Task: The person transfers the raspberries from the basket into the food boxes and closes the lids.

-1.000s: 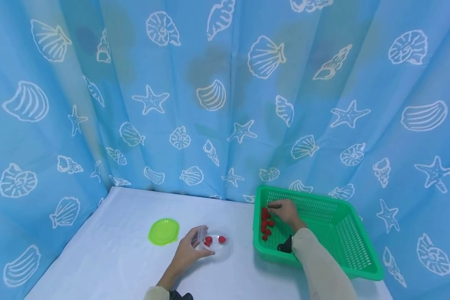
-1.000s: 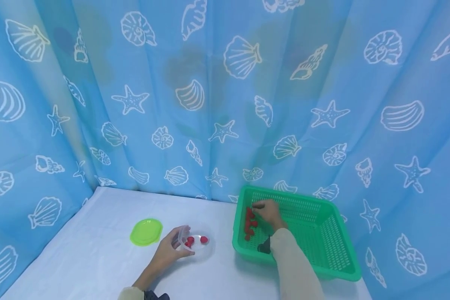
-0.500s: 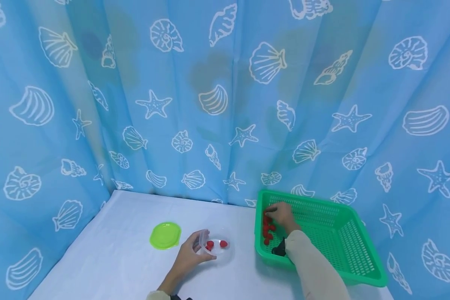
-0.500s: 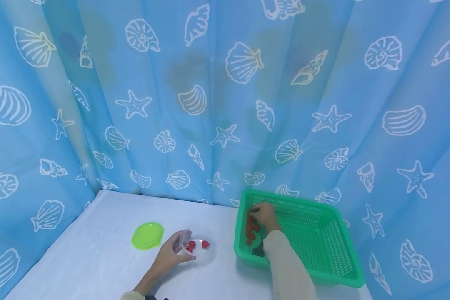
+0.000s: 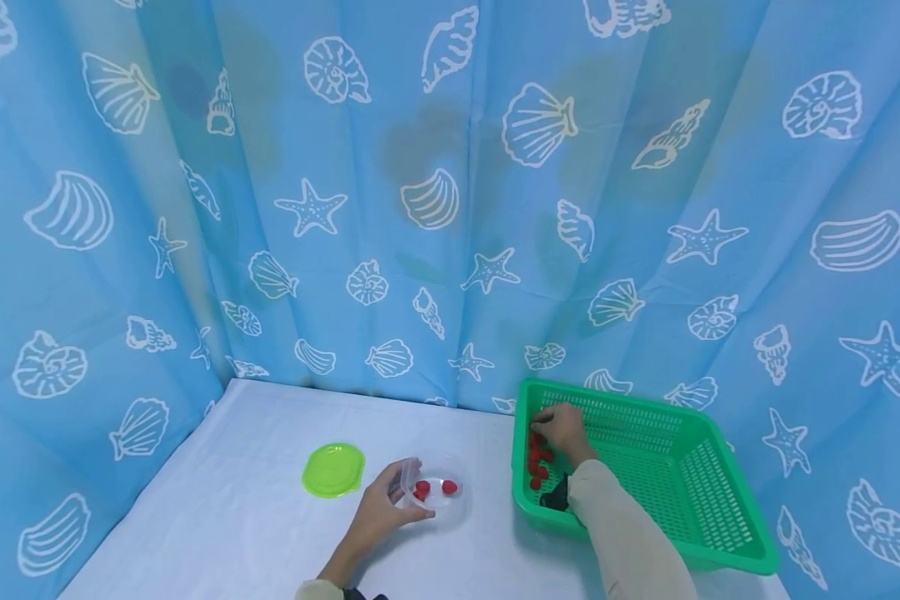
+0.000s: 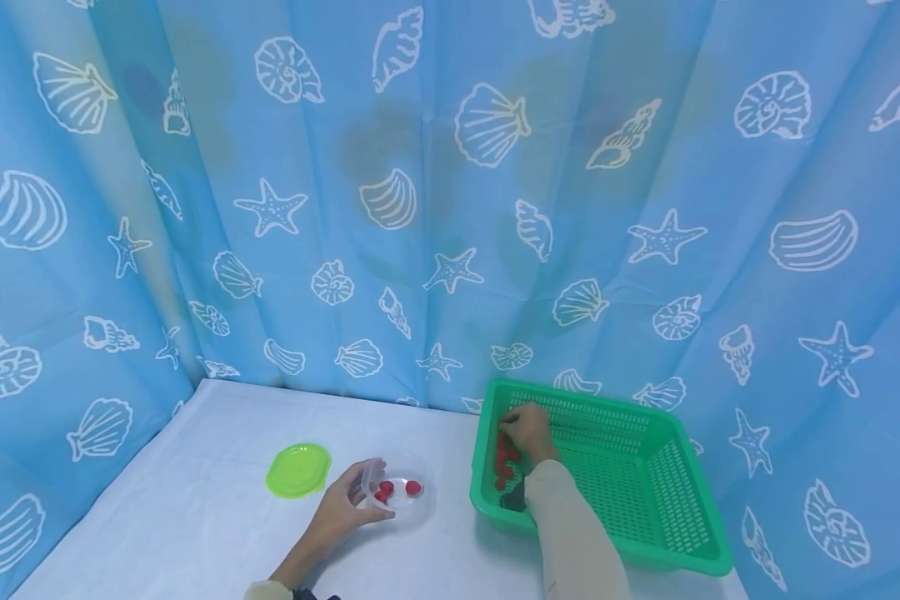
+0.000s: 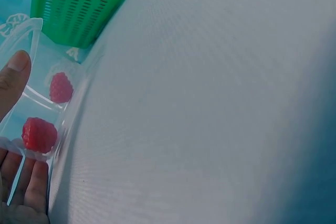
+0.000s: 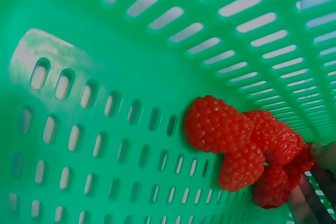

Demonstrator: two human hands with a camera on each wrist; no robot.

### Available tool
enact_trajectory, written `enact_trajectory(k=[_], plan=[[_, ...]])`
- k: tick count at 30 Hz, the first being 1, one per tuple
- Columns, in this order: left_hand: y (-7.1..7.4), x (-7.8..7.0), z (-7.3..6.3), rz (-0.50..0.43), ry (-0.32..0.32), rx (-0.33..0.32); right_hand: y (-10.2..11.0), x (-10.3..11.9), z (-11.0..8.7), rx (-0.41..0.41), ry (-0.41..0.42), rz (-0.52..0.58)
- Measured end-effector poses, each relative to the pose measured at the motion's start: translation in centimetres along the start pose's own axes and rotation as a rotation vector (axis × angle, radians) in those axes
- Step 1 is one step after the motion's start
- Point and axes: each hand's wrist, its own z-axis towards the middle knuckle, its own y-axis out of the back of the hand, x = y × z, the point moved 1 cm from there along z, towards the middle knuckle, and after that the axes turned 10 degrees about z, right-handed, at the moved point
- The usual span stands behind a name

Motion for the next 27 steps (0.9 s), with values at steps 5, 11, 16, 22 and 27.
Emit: enact_trajectory(k=[5,11,16,22,27], plan=[[-0.1,0.0,0.0,-0.003,-0.005,0.0,0.4,0.1,-0.4,-0.032,0.002,0.045],[-0.1,0.0,0.0,-0.014,-0.008,-0.002,0.7,0.3,-1.1,-0.05,-0.061,0.216],[0.0,0.2,0.0,-0.013,-0.013,-0.002,1.0,0.4,-1.4,-0.043,-0.145,0.43],[-0.1,0.4,0.2,0.005,-0.008,-0.006,1.6,0.3,-1.4,-0.025,-0.202,0.686],[-0.2,0.4,0.1,0.008,-0.007,-0.003,2.0,0.2,-1.4,-0.009,-0.243,0.864]])
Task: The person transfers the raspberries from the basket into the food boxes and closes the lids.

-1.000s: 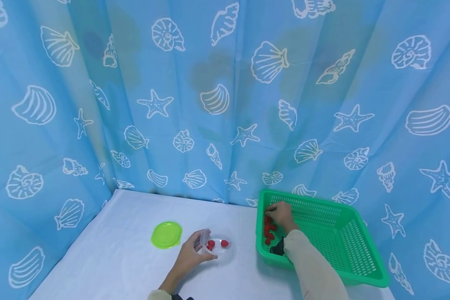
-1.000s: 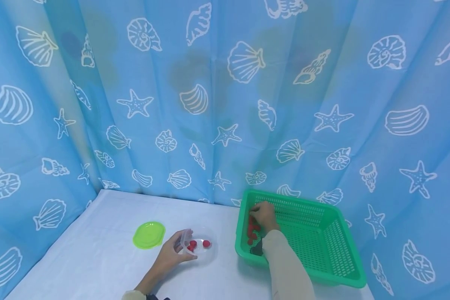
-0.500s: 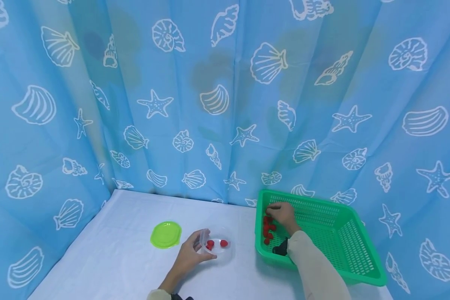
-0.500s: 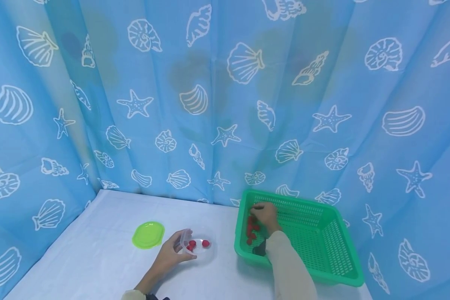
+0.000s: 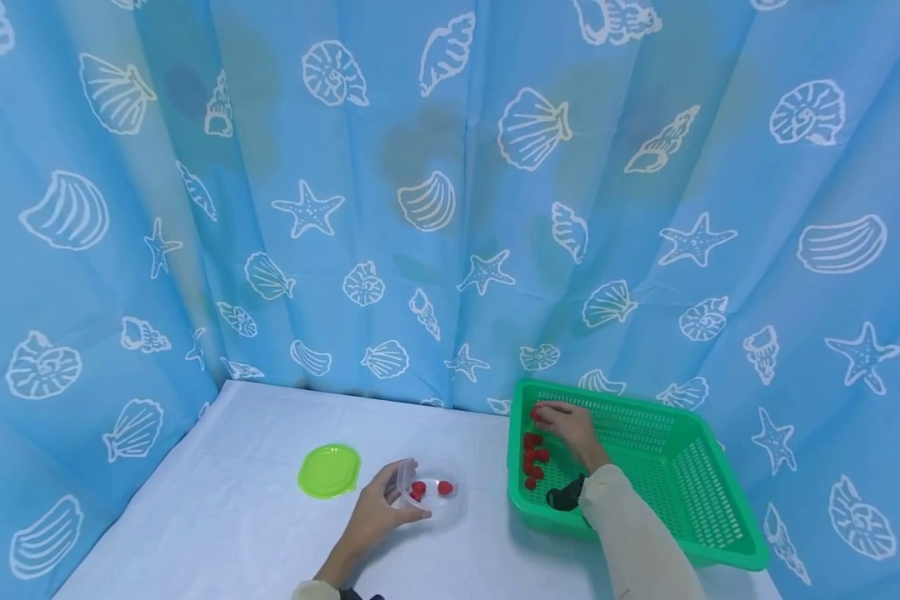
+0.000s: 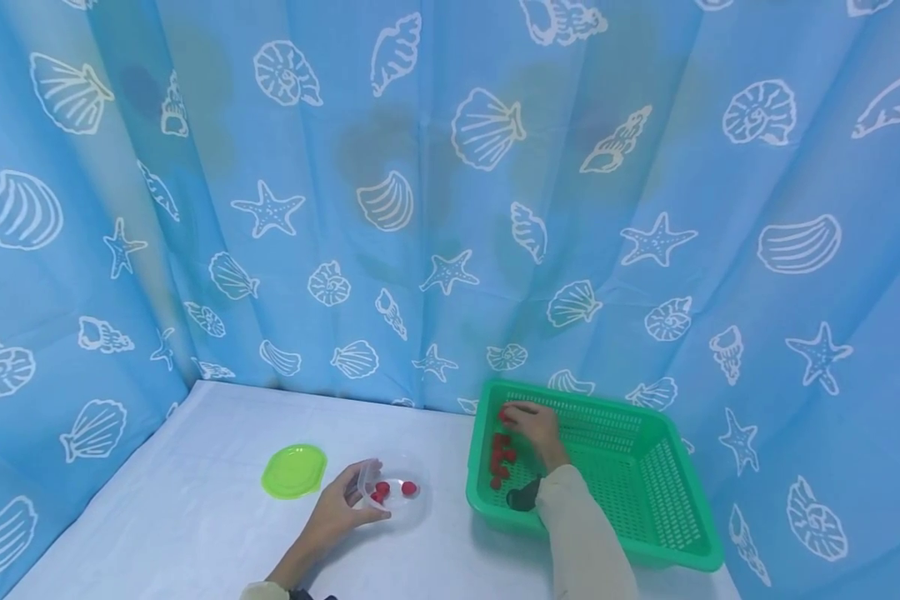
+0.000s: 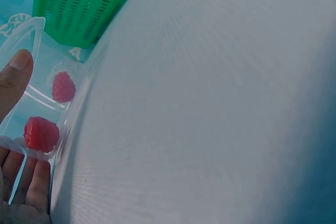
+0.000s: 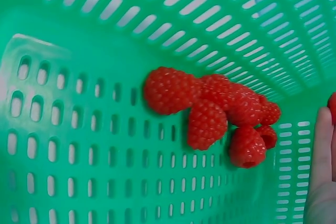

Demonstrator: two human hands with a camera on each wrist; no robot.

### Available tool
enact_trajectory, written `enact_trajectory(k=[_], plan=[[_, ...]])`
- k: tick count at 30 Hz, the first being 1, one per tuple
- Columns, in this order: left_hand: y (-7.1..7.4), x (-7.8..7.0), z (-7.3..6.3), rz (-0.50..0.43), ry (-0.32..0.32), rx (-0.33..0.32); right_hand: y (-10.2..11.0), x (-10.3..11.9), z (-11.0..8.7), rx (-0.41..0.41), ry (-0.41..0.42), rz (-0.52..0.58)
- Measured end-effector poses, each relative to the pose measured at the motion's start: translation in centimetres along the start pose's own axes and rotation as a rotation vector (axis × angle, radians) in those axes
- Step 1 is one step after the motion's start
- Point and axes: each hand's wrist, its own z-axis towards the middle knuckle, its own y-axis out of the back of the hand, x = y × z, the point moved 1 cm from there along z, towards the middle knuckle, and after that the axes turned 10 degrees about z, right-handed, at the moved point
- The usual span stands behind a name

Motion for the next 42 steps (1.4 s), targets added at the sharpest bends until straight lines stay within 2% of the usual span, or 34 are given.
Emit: enact_trajectory(k=[6,11,18,22,25,33,37,42], plan=[[0.0,-0.4,-0.3,-0.012,-0.013,0.004,0.4,0.6,-0.3,0.009,-0.047,0.194],[0.1,-0.4,-0.3,-0.014,-0.016,0.006,0.6,1.0,-0.1,0.03,-0.059,0.278],[0.0,-0.2,-0.1,-0.022,-0.022,0.009,0.6,1.6,0.5,0.035,0.01,0.112],[0.0,-0.2,-0.2,-0.027,-0.02,0.011,0.0,3.1,0.4,0.058,0.037,0.049],[0.0,-0.2,-0.2,-0.022,-0.014,0.007,-0.7,4.5,0.3,0.107,0.068,0.023],[0.2,-0.3,-0.3,-0.009,-0.018,-0.007,-4.4,7.7,-0.9,0.195,0.207,-0.109],[0.3,-0.4,-0.4,-0.014,-0.02,-0.012,-6.9,8.3,-2.0,0.247,0.27,-0.169],[0.1,-0.4,-0.4,-0.011,-0.012,-0.021,-9.9,8.2,-3.6,0.291,0.302,-0.218]])
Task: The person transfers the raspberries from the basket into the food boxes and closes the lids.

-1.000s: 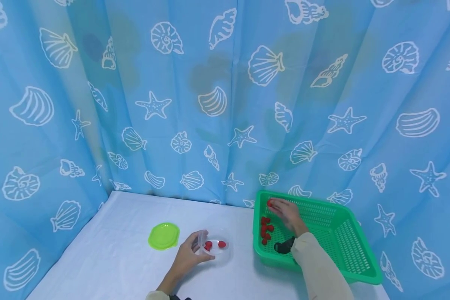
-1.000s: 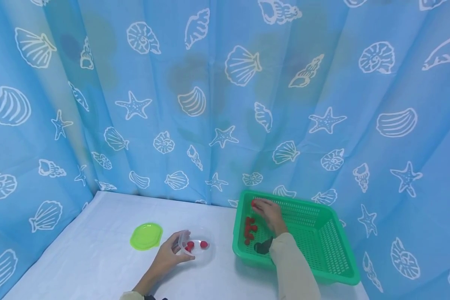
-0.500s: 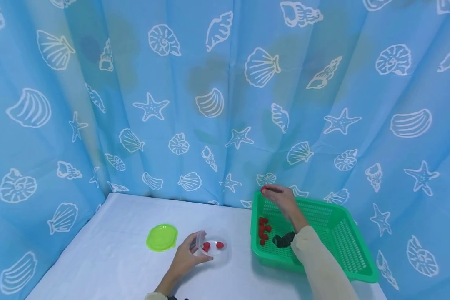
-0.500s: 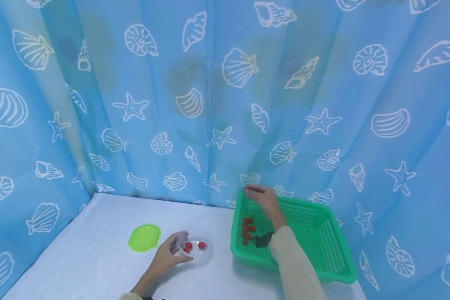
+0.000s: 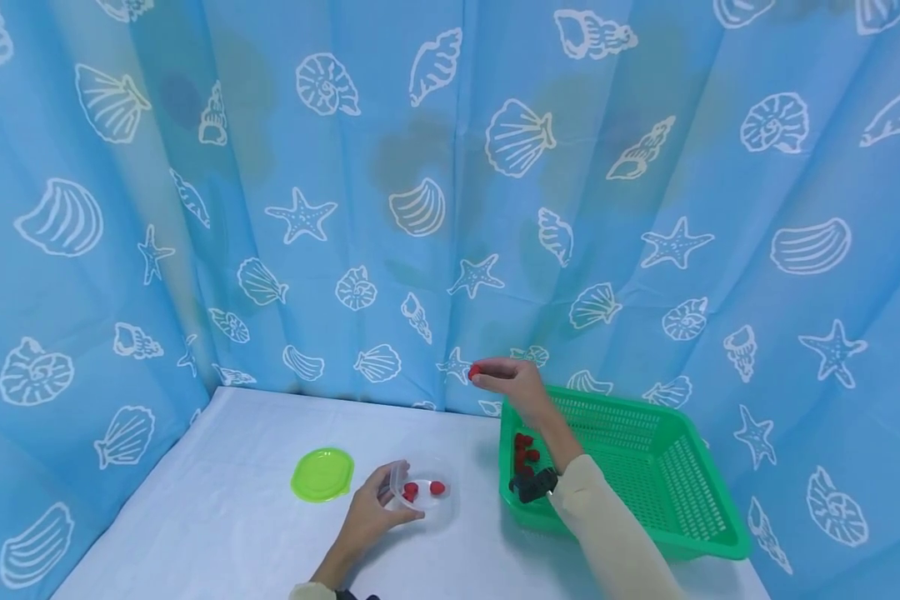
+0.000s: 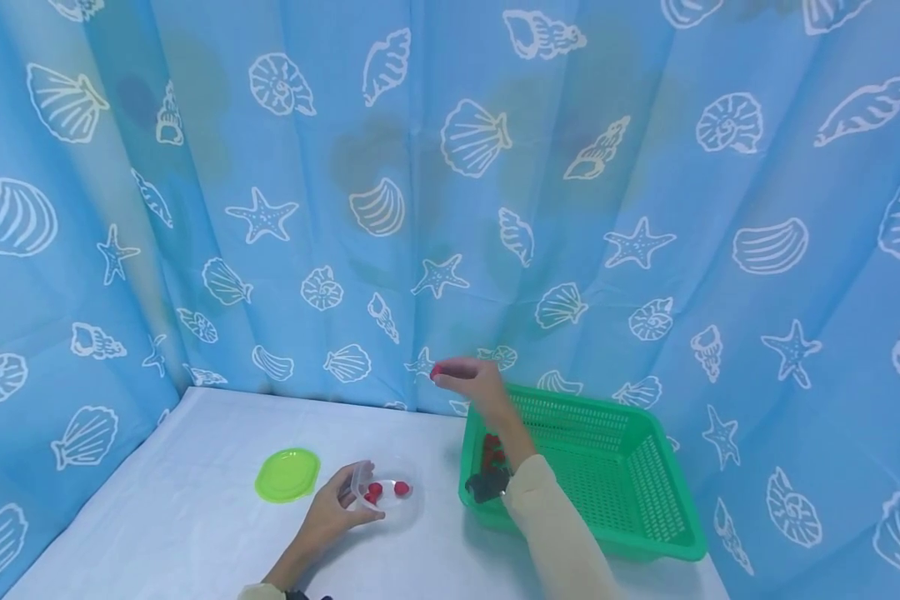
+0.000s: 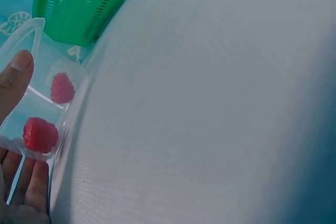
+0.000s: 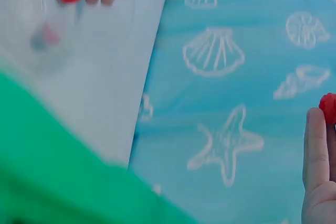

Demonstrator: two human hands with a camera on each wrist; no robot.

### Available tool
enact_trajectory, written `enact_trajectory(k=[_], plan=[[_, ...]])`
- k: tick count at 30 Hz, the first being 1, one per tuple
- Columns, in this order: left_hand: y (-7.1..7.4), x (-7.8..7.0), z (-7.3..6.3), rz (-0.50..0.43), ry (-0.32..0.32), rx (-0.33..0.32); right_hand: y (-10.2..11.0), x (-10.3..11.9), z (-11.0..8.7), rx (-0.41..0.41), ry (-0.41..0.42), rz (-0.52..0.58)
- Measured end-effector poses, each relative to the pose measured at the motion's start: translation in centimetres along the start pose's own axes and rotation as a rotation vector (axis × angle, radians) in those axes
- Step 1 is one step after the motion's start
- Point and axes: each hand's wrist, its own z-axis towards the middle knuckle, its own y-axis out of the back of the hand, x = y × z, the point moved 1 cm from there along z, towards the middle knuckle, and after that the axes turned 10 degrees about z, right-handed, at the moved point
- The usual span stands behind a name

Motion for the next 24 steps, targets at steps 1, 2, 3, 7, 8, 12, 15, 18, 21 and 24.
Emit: enact_trajectory(k=[1,2,3,7,8,12,15,18,21,24], plan=[[0.0,0.0,0.0,0.001,0.005,-0.002,-0.6,0.1,-0.2,0.003,0.001,-0.009],[-0.1,0.0,0.0,0.006,0.0,-0.003,-1.3,0.1,-0.3,0.006,0.001,-0.016],[-0.1,0.0,0.0,0.006,0.007,-0.005,-1.9,0.0,-0.5,0.011,0.0,-0.017],[0.0,0.0,-0.1,0.005,0.023,-0.014,-4.2,-0.7,-1.1,0.027,0.0,-0.027],[0.0,0.0,-0.1,0.005,0.021,-0.016,-4.8,-1.0,-1.2,0.033,0.003,-0.029],[0.0,0.0,-0.1,0.002,0.014,-0.023,-6.7,-2.0,-2.1,0.056,0.004,-0.067],[-0.1,0.2,0.0,-0.014,0.009,-0.026,-8.0,-3.0,-2.9,0.076,0.008,-0.087],[-0.2,0.2,0.1,-0.024,0.003,-0.028,-9.0,-4.1,-3.7,0.075,0.01,-0.105],[-0.2,0.1,0.0,-0.018,0.004,-0.025,-10.0,-5.1,-4.3,0.062,0.006,-0.147],[-0.2,0.0,0.0,-0.011,0.009,-0.025,-10.7,-6.0,-4.9,0.044,-0.008,-0.203]])
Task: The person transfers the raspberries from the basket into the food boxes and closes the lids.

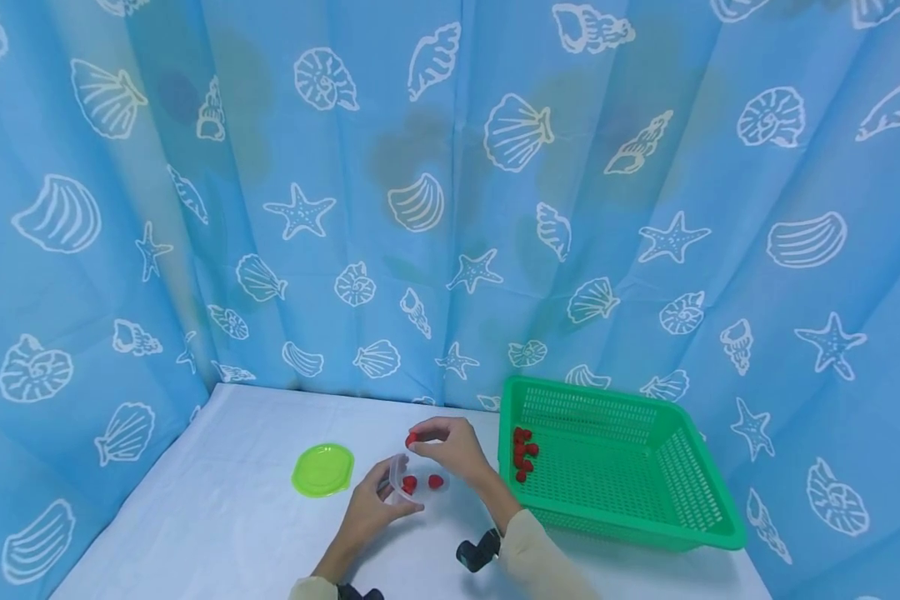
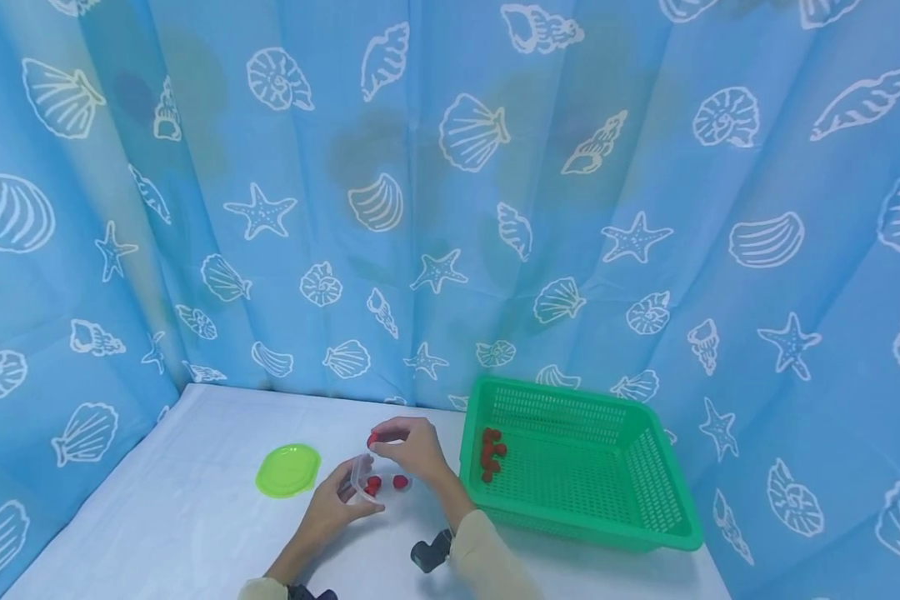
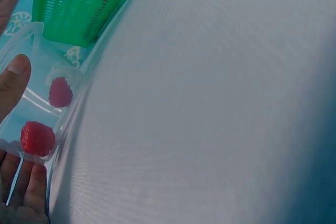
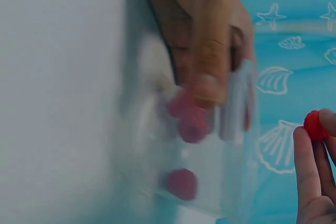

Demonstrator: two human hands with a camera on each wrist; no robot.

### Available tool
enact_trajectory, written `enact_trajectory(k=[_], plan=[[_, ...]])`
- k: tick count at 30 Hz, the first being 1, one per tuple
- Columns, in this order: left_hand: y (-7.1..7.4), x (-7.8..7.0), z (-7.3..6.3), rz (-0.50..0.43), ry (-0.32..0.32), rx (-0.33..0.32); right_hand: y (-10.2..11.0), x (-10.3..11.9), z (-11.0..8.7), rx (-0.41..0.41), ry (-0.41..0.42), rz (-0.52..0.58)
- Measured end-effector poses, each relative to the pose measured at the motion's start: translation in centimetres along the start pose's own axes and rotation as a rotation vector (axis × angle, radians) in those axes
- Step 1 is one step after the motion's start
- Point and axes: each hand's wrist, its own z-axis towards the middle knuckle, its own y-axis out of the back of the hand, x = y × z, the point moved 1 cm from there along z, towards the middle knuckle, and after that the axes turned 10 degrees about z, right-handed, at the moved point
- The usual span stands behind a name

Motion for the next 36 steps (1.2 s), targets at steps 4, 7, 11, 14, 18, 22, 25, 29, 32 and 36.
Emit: enact_trajectory(k=[4,7,11,14,18,22,25,29,32,36], plan=[[0.1,0.0,0.1,-0.005,0.016,0.007,-0.8,-0.8,-0.6,-0.027,-0.046,-0.046],[0.1,-0.2,0.0,-0.016,0.014,0.006,-1.2,-1.1,-1.0,-0.028,-0.072,-0.072],[0.1,-0.3,-0.1,-0.055,0.004,-0.003,-1.6,-1.6,-1.1,-0.003,-0.067,-0.102],[0.2,-0.4,-0.2,-0.085,-0.009,-0.007,-1.9,-2.2,-1.1,0.026,-0.026,-0.115],[0.3,-0.4,-0.2,-0.084,-0.02,-0.008,-2.4,-2.7,-1.3,0.053,0.007,-0.136],[0.4,-0.2,-0.1,-0.067,-0.031,-0.004,-2.7,-3.0,-1.3,0.07,0.003,-0.17],[0.4,0.0,0.0,-0.055,-0.039,-0.005,-2.8,-3.0,-1.2,0.085,0.012,-0.193],[0.3,0.2,0.2,-0.055,-0.048,-0.005,-2.7,-2.9,-1.1,0.097,0.026,-0.215],[0.3,0.3,0.2,-0.061,-0.052,-0.001,-2.7,-2.7,-1.1,0.101,0.042,-0.224],[0.4,0.3,0.1,-0.064,-0.061,-0.003,-2.7,-2.7,-1.1,0.103,0.056,-0.224]])
